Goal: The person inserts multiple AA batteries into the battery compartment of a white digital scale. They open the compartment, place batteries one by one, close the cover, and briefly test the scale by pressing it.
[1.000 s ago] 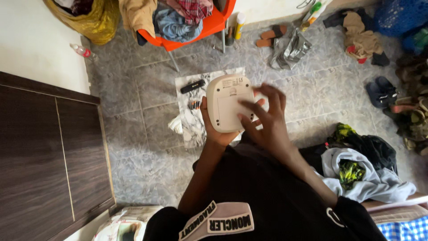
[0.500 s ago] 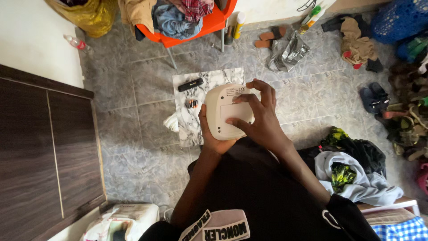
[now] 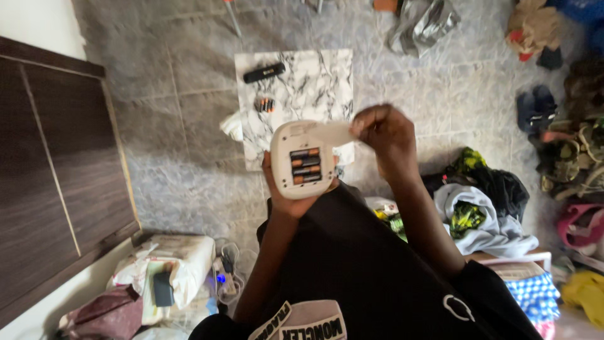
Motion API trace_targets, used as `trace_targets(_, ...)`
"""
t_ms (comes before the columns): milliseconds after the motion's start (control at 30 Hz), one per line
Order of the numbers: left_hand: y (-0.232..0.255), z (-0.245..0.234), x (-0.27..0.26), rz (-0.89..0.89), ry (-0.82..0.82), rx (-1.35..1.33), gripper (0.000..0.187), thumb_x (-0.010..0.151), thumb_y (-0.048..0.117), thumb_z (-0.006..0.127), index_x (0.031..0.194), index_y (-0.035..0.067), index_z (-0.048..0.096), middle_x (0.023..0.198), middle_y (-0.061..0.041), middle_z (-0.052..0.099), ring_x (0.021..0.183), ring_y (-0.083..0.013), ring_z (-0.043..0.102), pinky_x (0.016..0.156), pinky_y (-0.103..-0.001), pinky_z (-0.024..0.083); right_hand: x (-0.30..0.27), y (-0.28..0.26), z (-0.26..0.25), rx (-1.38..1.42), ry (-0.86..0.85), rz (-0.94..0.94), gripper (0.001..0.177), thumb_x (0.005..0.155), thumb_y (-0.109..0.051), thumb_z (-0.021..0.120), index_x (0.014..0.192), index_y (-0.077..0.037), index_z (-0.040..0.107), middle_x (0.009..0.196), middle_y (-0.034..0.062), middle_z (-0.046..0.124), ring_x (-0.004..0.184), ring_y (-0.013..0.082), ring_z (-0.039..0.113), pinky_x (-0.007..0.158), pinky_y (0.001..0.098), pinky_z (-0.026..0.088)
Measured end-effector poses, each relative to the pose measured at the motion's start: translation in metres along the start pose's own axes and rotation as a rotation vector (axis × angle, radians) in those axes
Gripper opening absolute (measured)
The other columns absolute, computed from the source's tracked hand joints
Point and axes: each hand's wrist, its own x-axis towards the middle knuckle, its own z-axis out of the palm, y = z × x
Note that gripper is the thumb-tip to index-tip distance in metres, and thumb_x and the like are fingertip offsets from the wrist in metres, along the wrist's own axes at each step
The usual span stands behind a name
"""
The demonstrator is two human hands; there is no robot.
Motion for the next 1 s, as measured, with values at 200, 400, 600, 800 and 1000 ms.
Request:
trace_targets(200,0.003,-0.027,-0.012,0.02,0.123,-0.148,0.098,0.091,0.077,0.05,0.161,0.01,0.037,0.157,-0.028,0.043,0.131,-0.0464,0.058,0.092,-0.065,0.054,0.091,0.199,-0.076,0.13,0.323,0.473,0.027,0.09,-0.01,0.076,0.116,-0.004,0.073,0.083,-0.0012,0.065,0.053,0.0044,0.043,0.043,0.0211,0.031)
trace_targets(400,0.01,-0.072,-0.005,0.032,0.232,-0.166,0.102,0.092,0.077,0.051,0.164,0.008,0.031,0.162,-0.031,0.036,0.131,-0.0487,0.056,0.091,-0.069,0.054,0.13,0.383,-0.083,-0.84,0.354,0.046,0.013,0.082,-0.004,0.08,0.091,-0.011,0.073,0.087,0.0059,0.07,0.076,0.0229,0.067,0.063,0.0377,0.052)
trace_targets(600,0.023,-0.11,0.018,0.093,0.199,-0.271,0.098,0.094,0.073,0.051,0.165,0.009,0.027,0.163,-0.036,0.027,0.136,-0.0552,0.049,0.096,-0.07,0.052,0.138,0.466,-0.082,-1.244,0.01,-0.136,0.025,0.08,0.011,0.065,0.096,-0.009,0.065,0.102,0.0099,0.06,0.098,0.0318,0.062,0.078,0.044,0.053)
trace_targets(800,0.039,-0.121,0.037,0.086,0.164,-0.309,0.098,0.095,0.072,0.054,0.166,0.011,0.024,0.165,-0.036,0.023,0.139,-0.055,0.045,0.098,-0.07,0.052,0.147,0.495,-0.087,-1.363,-0.149,-0.147,0.034,0.072,0.013,0.065,0.1,-0.008,0.062,0.107,0.0116,0.055,0.104,0.0324,0.057,0.082,0.0466,0.05)
trace_targets(1000,0.045,-0.118,0.05,0.054,0.124,-0.209,0.105,0.093,0.075,0.054,0.169,0.01,0.024,0.167,-0.038,0.022,0.141,-0.0523,0.045,0.1,-0.068,0.053,0.145,0.476,-0.083,-1.193,-0.053,-0.086,0.029,0.075,0.011,0.068,0.096,-0.009,0.066,0.108,0.0114,0.058,0.099,0.0326,0.061,0.078,0.0452,0.054)
